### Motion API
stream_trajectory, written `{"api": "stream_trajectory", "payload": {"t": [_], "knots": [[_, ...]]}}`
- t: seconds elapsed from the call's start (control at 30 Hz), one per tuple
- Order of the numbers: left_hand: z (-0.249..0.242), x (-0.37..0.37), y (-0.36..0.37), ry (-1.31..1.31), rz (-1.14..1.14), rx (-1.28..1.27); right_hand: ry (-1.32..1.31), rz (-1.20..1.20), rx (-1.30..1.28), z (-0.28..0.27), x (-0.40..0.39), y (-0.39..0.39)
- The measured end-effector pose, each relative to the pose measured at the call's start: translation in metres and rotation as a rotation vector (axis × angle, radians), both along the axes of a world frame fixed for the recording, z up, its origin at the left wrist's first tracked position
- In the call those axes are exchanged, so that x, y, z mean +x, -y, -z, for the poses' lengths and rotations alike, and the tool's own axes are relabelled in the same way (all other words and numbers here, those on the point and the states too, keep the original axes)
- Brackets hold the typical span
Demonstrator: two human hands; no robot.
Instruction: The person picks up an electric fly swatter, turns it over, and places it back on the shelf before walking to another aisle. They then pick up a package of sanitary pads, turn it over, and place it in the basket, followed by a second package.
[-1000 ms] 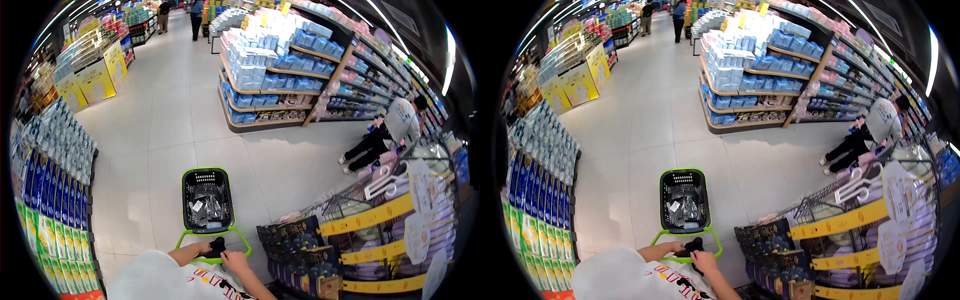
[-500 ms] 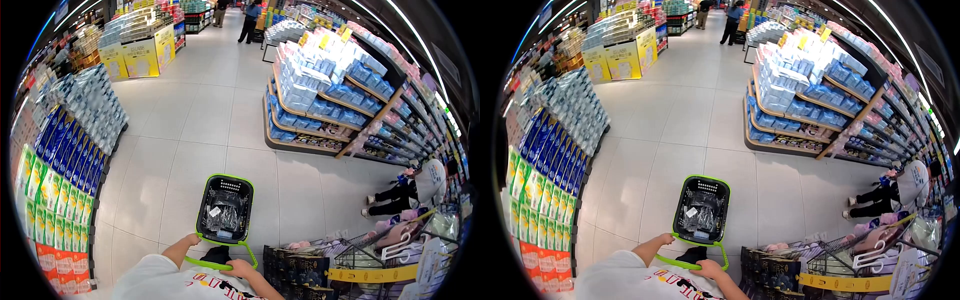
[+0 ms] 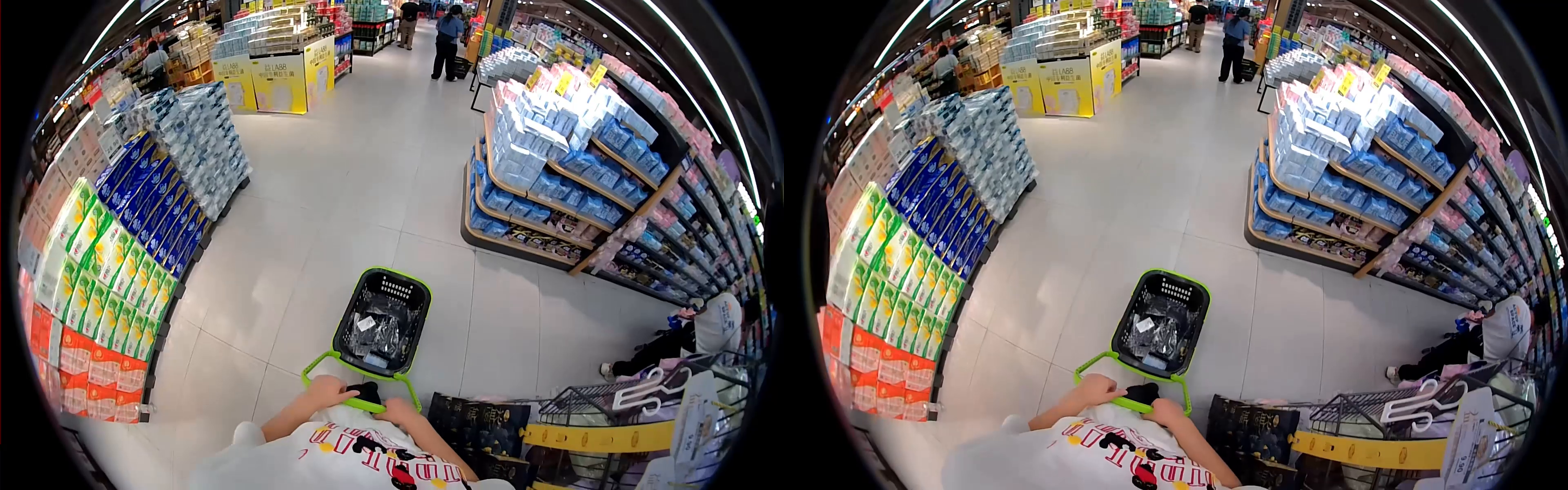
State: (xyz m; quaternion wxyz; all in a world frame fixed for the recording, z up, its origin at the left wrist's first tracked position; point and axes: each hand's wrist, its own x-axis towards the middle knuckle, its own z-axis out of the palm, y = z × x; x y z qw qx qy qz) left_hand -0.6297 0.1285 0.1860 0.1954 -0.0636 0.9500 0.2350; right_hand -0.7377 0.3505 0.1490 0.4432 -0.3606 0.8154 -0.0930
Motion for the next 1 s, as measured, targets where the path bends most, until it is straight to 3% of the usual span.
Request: {"api": "stream_trajectory", "payload": {"t": [0.07,0.33,0.6,0.87,1.0], "knots": [[0.008,0.013,-0.004,-0.223,-0.013,0.052,0.002,-0.005,-0.004,0.01,0.011,-0.015],[0.037,0.081,-0.031,-0.217,-0.021,-0.037,0.037,-0.053,0.051,0.005,0.052,-0.056],[0.039,0.068,-0.042,-0.369,0.129,-0.022,0.024,0.063,0.016,0.002,0.08,-0.088],[0.034,0.093,-0.019,-0.272,0.19,0.034,0.095,0.112,-0.038,0.022,0.121,-0.073],[0.059,0.121,-0.02,-0.05,0.227,0.137,0.051,0.107,0.026,0.024,0.139,-0.082]]}}
